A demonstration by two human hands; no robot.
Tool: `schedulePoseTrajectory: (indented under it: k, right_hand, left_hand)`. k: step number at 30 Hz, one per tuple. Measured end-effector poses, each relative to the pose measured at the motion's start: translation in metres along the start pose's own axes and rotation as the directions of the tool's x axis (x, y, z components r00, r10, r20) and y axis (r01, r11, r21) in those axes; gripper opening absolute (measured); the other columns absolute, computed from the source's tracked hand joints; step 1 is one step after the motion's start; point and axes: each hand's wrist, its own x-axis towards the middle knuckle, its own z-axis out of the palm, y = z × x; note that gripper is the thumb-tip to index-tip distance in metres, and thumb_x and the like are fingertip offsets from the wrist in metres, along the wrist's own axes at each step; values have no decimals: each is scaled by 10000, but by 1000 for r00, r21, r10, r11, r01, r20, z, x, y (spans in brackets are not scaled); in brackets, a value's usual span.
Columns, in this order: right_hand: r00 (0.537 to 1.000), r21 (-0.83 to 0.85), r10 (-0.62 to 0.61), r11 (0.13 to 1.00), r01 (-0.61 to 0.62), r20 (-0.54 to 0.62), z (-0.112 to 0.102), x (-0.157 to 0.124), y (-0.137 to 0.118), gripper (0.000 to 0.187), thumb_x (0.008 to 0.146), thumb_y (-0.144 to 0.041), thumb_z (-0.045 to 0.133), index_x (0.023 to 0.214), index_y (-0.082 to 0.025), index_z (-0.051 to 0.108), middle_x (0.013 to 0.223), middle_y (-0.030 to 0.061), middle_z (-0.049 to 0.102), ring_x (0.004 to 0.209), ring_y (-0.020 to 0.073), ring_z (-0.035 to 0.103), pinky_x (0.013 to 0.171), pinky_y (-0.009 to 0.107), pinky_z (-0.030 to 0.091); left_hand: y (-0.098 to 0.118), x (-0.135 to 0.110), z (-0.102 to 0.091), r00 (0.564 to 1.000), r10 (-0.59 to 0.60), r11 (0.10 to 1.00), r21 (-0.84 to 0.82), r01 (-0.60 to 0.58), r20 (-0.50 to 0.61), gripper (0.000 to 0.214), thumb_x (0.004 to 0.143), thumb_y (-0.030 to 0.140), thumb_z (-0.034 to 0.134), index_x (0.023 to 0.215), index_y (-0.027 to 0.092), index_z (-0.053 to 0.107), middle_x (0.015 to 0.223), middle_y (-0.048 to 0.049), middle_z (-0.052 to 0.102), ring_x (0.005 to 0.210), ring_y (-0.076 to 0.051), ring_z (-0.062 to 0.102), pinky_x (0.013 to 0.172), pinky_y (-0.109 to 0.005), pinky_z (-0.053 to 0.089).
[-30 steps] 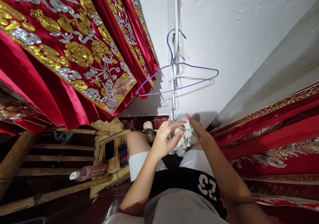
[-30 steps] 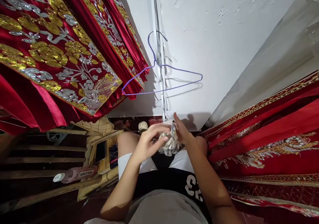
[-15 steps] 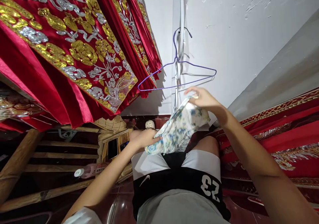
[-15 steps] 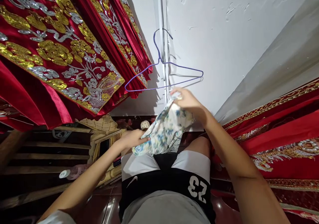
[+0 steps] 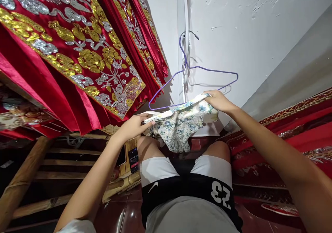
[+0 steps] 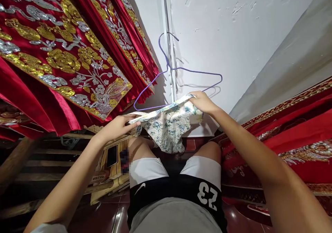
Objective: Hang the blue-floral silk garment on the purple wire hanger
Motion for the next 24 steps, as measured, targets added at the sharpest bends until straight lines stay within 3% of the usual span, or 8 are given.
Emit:
schedulePoseTrajectory:
  k: [6, 9, 13, 15, 17, 19, 21, 24]
  right_hand:
    - [996, 67, 84, 994, -81, -36, -13, -29, -13, 104, 732, -219, 583, 664, -169, 643, 611, 4, 596, 566, 133, 470, 536, 263, 305]
    - [1000, 75, 8, 997, -8, -6, -4, -38, -18, 131, 739, -248, 565, 643, -170, 610, 588, -12, 548, 569, 122, 434, 537, 256, 287]
    - [989, 131, -103, 984, 117, -108, 4, -46, -17, 120, 726, -211, 554, 798, -174, 642, 691, 4, 604, 636, 153, 516, 560, 253, 357]
    - [956, 168, -86, 976, 137, -282, -2, -45, -11, 469, 707, -187, 611, 1175, -179, 632, 771, 11, 654, 667, 187, 584, 551, 261, 405]
    - [900, 164, -58, 976, 142, -432, -14, -38, -4, 871, 706, -163, 664, 1524, -181, 367, 816, 12, 675, 687, 206, 626, 560, 272, 450]
    - [865, 78, -62, 990, 115, -497, -30, -27, 0, 994, 732, -146, 689, 1613, -146, 229, 875, 41, 697, 727, 203, 643, 616, 283, 490]
    - [894, -48, -39, 999, 20, -447, -46, -15, -2, 812, 771, -139, 693, 1538, -104, 427, 975, 100, 721, 787, 195, 644, 695, 298, 513]
    - [963, -154, 103, 977, -145, -251, -71, -7, -17, 305, 802, -202, 736, 1080, -79, 757, 889, 114, 727, 705, 177, 604, 650, 317, 504]
  left_hand:
    - [42, 25, -22, 966, 237, 967, 119, -224, -102, 346, 957, 399, 486, 773, 176, 676, 1172, -153, 688, 1160, -322, 614, 1079, -480, 447]
    - [60, 49, -35, 946, 271, 962, 90, -259, -177, 190, 889, 296, 510, 781, 180, 613, 976, -94, 676, 962, -254, 621, 965, -434, 494]
    - [60, 70, -49, 958, 200, 923, -289, -254, -206, 86, 787, 248, 636, 843, 188, 610, 777, -19, 636, 695, -158, 576, 694, -289, 489]
    - [52, 71, -53, 972, 149, 846, -485, -221, -184, 160, 749, 278, 727, 808, 183, 612, 739, -23, 642, 655, -149, 588, 620, -258, 464]
    - [44, 70, -54, 981, 87, 766, -618, -177, -173, 251, 699, 304, 814, 791, 177, 619, 702, -13, 644, 604, -137, 590, 563, -231, 443]
    - [38, 68, -55, 987, 48, 702, -698, -140, -151, 307, 658, 313, 871, 787, 174, 629, 666, 6, 638, 551, -122, 576, 518, -210, 423]
    - [33, 68, -55, 994, 47, 658, -746, -103, -96, 332, 640, 322, 899, 786, 171, 642, 635, 17, 633, 511, -113, 561, 484, -200, 407]
    - [25, 70, -57, 993, 24, 560, -822, -108, -114, 388, 618, 379, 918, 805, 156, 661, 665, 2, 667, 519, -120, 578, 474, -199, 420]
